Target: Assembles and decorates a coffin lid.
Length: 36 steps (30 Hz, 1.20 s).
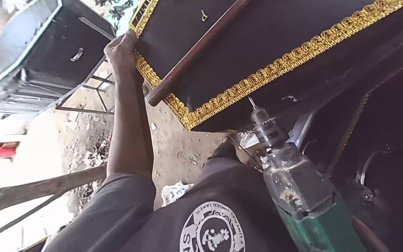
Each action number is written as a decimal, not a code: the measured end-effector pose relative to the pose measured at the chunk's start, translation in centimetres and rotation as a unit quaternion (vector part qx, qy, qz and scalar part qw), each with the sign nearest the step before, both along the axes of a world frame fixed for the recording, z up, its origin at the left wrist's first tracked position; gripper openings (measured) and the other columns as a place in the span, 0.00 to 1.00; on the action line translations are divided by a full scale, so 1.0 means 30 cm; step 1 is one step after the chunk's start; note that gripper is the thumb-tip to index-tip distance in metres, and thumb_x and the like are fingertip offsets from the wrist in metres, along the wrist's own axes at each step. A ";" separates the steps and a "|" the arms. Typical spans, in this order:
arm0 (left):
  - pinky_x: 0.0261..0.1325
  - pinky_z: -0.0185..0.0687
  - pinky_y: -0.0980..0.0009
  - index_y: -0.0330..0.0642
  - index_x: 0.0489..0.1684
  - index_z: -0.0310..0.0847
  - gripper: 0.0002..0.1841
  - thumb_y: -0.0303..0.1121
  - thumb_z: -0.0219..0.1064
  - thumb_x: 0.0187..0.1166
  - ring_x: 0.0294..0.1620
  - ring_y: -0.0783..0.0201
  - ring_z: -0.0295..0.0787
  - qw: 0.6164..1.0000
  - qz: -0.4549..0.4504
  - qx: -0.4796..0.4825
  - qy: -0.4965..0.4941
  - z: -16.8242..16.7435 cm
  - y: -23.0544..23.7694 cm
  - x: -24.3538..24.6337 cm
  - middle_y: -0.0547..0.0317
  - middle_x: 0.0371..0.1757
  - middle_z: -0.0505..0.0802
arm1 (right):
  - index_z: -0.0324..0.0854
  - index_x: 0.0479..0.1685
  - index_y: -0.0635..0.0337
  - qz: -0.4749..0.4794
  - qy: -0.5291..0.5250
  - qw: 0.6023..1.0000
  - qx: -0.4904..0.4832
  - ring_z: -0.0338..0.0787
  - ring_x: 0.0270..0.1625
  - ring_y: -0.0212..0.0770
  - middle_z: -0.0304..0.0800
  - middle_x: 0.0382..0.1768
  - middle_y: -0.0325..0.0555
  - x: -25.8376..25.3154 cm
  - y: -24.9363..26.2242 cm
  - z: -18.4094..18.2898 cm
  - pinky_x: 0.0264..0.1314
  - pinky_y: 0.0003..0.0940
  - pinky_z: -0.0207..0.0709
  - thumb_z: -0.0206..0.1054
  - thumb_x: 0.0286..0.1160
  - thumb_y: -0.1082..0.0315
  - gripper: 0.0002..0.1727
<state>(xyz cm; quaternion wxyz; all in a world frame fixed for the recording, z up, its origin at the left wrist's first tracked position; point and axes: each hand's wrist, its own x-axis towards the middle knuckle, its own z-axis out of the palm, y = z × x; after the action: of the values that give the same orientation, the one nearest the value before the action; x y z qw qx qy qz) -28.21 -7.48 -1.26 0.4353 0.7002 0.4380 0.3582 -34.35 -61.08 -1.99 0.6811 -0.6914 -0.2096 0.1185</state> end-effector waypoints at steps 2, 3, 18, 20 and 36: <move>0.45 0.85 0.78 0.45 0.50 0.85 0.12 0.43 0.63 0.87 0.36 0.81 0.87 1.000 0.012 -0.024 0.015 0.011 -0.022 -0.005 0.72 0.37 0.90 | 0.71 0.78 0.67 -0.017 -0.024 1.000 0.001 0.79 0.76 0.26 0.81 0.74 0.40 0.006 0.022 -0.001 0.81 0.27 0.72 0.74 0.70 0.42 0.44; 0.45 0.86 0.77 0.47 0.50 0.85 0.11 0.43 0.64 0.87 0.36 0.81 0.87 0.999 0.015 -0.029 0.013 0.006 -0.015 -0.007 0.73 0.36 0.90 | 0.74 0.69 0.77 -0.044 -0.030 0.999 -0.004 0.83 0.70 0.25 0.87 0.65 0.48 0.019 0.056 0.025 0.77 0.24 0.74 0.76 0.68 0.43 0.44; 0.46 0.84 0.72 0.49 0.42 0.87 0.08 0.42 0.69 0.79 0.38 0.77 0.87 0.999 0.041 -0.012 0.004 -0.056 0.083 -0.017 0.72 0.35 0.90 | 0.76 0.72 0.69 -0.074 -0.037 0.997 -0.013 0.84 0.66 0.22 0.88 0.62 0.40 -0.004 0.046 -0.045 0.72 0.21 0.76 0.72 0.66 0.33 0.48; 0.44 0.84 0.72 0.50 0.41 0.87 0.07 0.42 0.69 0.79 0.35 0.77 0.87 0.999 0.049 -0.013 0.007 -0.057 0.090 -0.015 0.72 0.33 0.89 | 0.74 0.76 0.69 -0.072 -0.042 0.996 -0.011 0.84 0.66 0.25 0.87 0.64 0.43 -0.014 0.030 -0.060 0.72 0.24 0.77 0.73 0.65 0.33 0.50; 0.44 0.84 0.72 0.49 0.41 0.85 0.06 0.39 0.68 0.79 0.36 0.77 0.87 0.998 0.058 -0.026 0.014 -0.038 0.066 -0.009 0.72 0.33 0.89 | 0.67 0.85 0.61 -0.011 -0.026 1.000 -0.014 0.75 0.80 0.24 0.76 0.81 0.34 -0.001 0.020 -0.022 0.85 0.27 0.68 0.77 0.67 0.42 0.48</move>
<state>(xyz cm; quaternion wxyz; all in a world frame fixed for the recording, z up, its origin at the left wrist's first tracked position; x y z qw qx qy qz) -28.46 -5.50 -2.40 0.4259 0.6666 0.4935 0.3616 -34.38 -60.47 -2.66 0.6669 -0.7059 -0.2183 0.0961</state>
